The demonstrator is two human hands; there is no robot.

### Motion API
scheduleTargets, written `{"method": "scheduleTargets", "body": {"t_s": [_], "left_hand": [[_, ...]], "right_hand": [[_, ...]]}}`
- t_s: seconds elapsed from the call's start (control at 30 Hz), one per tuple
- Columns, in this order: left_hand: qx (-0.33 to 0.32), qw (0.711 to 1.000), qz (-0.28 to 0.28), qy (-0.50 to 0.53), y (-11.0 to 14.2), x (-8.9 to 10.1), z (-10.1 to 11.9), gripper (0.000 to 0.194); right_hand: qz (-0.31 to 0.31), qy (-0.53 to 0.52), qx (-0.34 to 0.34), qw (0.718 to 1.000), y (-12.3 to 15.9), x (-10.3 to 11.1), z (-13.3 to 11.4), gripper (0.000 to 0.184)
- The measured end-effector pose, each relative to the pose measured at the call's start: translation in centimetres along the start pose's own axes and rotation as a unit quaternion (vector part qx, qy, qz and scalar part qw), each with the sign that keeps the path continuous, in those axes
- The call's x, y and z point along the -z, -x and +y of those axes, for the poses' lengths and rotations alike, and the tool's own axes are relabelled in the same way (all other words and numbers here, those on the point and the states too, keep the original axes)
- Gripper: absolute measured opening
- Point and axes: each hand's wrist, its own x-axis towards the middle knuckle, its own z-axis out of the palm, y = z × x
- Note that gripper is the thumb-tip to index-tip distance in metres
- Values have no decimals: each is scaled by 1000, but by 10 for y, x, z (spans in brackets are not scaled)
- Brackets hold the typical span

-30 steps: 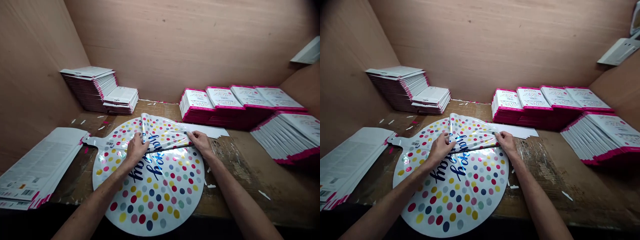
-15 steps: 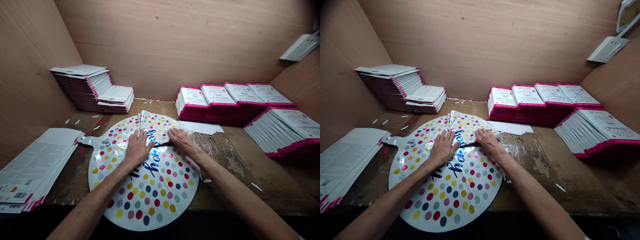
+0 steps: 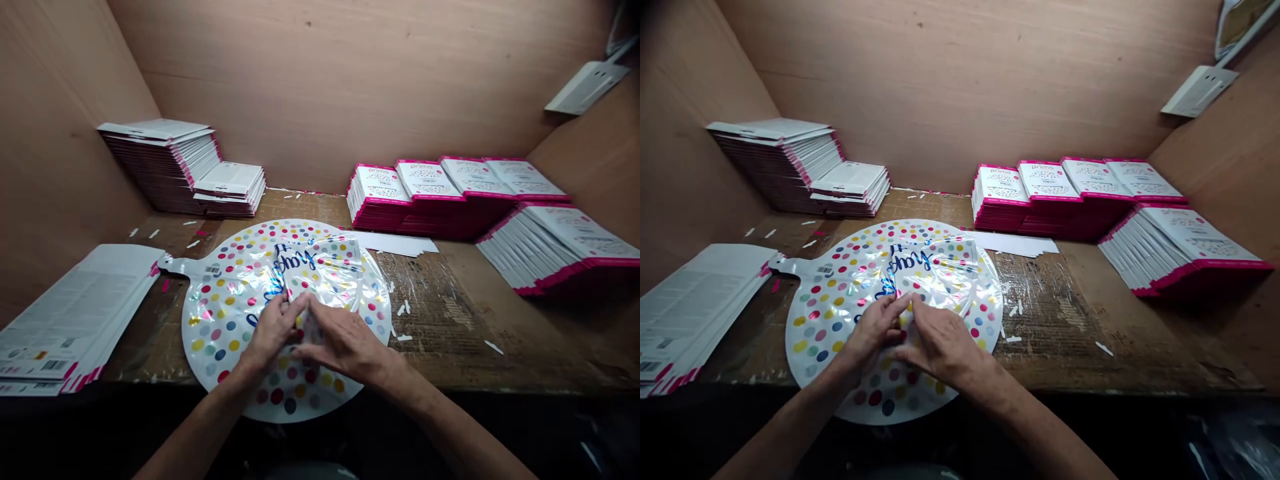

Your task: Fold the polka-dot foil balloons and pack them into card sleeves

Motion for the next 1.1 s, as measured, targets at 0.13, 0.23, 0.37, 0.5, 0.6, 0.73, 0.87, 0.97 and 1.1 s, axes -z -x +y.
{"method": "scheduleTargets", "body": {"t_s": [0.13, 0.23, 0.37, 0.5, 0.6, 0.73, 0.87, 0.97, 1.1], "left_hand": [[35, 997, -16, 59, -3, 31, 6, 37], [37, 994, -11, -100, 4, 55, 9, 33], [-210, 878, 121, -414, 6, 72, 0, 35], [-391, 774, 15, -498, -10, 88, -12, 59], [-382, 775, 4, -503, -22, 99, -15, 65], [-383, 785, -19, -487, -33, 107, -12, 61], [-394, 746, -35, -535, -43, 108, -7, 63], [-400, 714, -51, -573, -50, 108, -3, 60], [-401, 700, -64, -587, -58, 112, 4, 55]], "right_hand": [[9, -8, 117, 993, 17, 10, 7, 96], [54, 61, 116, 990, 19, -5, 23, 64], [68, 89, 126, 986, 8, -22, 31, 34], [20, 46, 119, 992, -11, -17, 37, 23], [0, 6, 69, 998, -25, -12, 46, 25], [0, -37, 93, 995, -25, -10, 51, 43], [-40, 6, 157, 987, -20, -6, 45, 57], [-86, 55, 171, 980, -28, -4, 41, 46], [-65, 69, 153, 984, -40, -11, 49, 31]]}}
